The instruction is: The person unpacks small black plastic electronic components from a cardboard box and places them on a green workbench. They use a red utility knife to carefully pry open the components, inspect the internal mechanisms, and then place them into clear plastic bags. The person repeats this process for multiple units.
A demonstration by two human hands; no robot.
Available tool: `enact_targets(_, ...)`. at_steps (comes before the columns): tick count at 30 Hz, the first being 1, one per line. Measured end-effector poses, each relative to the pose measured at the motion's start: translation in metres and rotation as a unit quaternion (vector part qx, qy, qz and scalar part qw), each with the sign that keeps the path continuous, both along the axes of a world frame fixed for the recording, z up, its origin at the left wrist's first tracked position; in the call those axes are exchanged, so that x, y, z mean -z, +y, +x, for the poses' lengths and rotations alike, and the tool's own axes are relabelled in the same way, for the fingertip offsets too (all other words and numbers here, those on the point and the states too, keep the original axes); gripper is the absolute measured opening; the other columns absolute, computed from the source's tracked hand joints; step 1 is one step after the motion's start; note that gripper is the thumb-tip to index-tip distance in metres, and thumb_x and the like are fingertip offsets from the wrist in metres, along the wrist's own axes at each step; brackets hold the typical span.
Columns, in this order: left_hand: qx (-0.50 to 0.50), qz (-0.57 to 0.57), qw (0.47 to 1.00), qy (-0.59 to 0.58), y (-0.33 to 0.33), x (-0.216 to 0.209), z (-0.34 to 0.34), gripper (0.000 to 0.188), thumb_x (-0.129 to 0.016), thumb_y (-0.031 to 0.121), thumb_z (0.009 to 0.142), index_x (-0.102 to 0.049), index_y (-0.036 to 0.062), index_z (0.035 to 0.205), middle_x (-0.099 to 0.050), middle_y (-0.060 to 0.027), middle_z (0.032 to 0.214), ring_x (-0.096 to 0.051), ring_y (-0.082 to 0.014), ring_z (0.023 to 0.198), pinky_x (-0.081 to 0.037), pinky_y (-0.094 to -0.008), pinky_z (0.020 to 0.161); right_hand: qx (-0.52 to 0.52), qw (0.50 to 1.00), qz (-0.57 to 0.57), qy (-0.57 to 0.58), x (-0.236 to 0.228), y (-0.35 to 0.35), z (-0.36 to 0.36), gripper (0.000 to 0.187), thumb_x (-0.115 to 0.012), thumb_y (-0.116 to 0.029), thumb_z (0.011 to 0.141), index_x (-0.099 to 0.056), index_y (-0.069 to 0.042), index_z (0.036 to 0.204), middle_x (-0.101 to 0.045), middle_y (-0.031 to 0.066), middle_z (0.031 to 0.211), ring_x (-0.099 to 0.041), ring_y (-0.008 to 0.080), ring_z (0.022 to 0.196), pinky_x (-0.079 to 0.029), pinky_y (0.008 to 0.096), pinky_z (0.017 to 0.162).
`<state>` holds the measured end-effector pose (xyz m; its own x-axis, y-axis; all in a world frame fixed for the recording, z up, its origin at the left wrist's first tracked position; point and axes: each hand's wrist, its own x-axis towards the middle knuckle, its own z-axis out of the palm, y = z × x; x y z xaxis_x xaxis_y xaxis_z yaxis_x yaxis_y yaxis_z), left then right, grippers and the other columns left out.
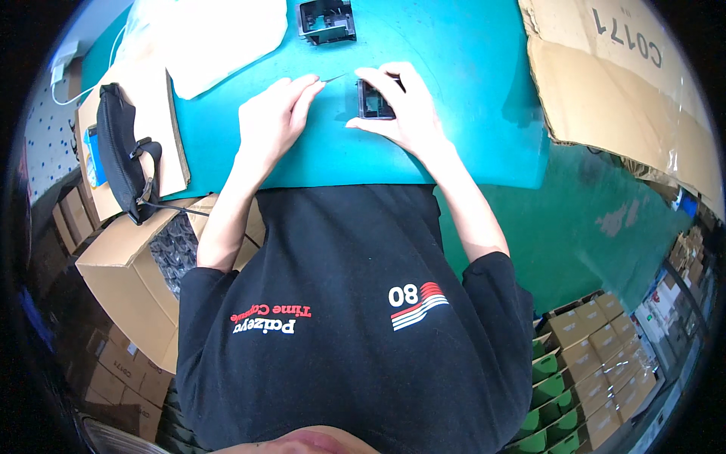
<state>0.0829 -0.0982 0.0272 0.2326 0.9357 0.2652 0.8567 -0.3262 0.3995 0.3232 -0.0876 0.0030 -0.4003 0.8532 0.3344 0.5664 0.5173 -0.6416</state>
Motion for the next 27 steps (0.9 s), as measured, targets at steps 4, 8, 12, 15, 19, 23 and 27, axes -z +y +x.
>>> enact_targets(4,-0.024,-0.071,0.994,-0.078,-0.012,-0.01,-0.005,0.018,-0.066,0.022,0.1,-0.076,0.0104,0.11,-0.075,-0.0079,0.089,-0.073,-0.0218,0.072,-0.056,-0.0298,0.066,-0.01,0.998,0.06,-0.011,0.006,-0.004,0.004,0.061,-0.094,-0.035,0.067,-0.074,-0.012,0.12,-0.062,0.0122,0.114,-0.064,0.03,0.103,-0.055,0.04,0.091)
enact_targets(8,0.008,-0.127,0.954,-0.271,-0.015,-0.012,-0.003,0.022,-0.064,0.021,0.1,-0.073,0.0089,0.117,-0.074,-0.0115,0.088,-0.072,-0.0217,0.071,-0.055,-0.0319,0.066,-0.004,0.991,0.014,0.131,-0.004,-0.008,0.003,0.065,-0.094,-0.037,0.067,-0.073,-0.007,0.121,-0.062,0.0111,0.114,-0.063,0.0251,0.104,-0.053,0.0378,0.092)
enact_targets(12,0.015,-0.273,0.908,-0.318,-0.019,-0.062,0.004,0.026,-0.06,0.018,0.103,-0.072,0.0068,0.123,-0.074,-0.0131,0.089,-0.069,-0.018,0.072,-0.056,-0.03,0.072,-0.029,0.894,-0.19,0.406,-0.026,-0.022,-0.01,0.079,-0.091,-0.048,0.074,-0.065,0.003,0.128,-0.06,0.0078,0.116,-0.06,0.0184,0.109,-0.048,0.0338,0.096)
enact_targets(15,0.042,-0.293,0.895,-0.333,-0.022,-0.083,0.005,0.027,-0.059,0.017,0.104,-0.073,0.0058,0.124,-0.076,-0.0137,0.096,-0.071,-0.0187,0.076,-0.056,-0.0294,0.075,-0.039,0.862,-0.218,0.457,-0.05,-0.026,-0.018,0.085,-0.089,-0.054,0.074,-0.064,0.004,0.13,-0.06,0.0083,0.116,-0.059,0.019,0.111,-0.046,0.0312,0.094)
enact_targets(19,0.081,-0.218,0.897,-0.375,-0.027,-0.081,0.009,0.026,-0.06,0.017,0.104,-0.073,0.0042,0.123,-0.077,-0.0146,0.104,-0.076,-0.0206,0.085,-0.058,-0.0299,0.079,-0.095,0.869,-0.205,0.44,-0.057,-0.027,-0.013,0.093,-0.087,-0.06,0.073,-0.062,0.008,0.13,-0.059,0.0113,0.122,-0.059,0.0221,0.113,-0.047,0.0342,0.096)
enact_targets(23,0.102,-0.208,0.9,-0.369,-0.027,-0.088,0.007,0.026,-0.061,0.014,0.102,-0.073,0.0039,0.123,-0.077,-0.0142,0.109,-0.077,-0.0224,0.093,-0.059,-0.0304,0.08,-0.11,0.87,-0.205,0.434,-0.064,-0.028,-0.012,0.095,-0.088,-0.06,0.072,-0.061,0.01,0.131,-0.059,0.0134,0.123,-0.059,0.0247,0.117,-0.047,0.0373,0.099)
enact_targets(27,0.111,-0.21,0.895,-0.378,-0.028,-0.093,0.006,0.025,-0.061,0.011,0.102,-0.073,0.004,0.123,-0.077,-0.013,0.109,-0.077,-0.0229,0.095,-0.06,-0.0302,0.081,-0.122,0.859,-0.192,0.459,-0.063,-0.03,-0.013,0.096,-0.088,-0.06,0.072,-0.061,0.011,0.131,-0.058,0.0148,0.123,-0.059,0.0258,0.117,-0.048,0.0373,0.099)
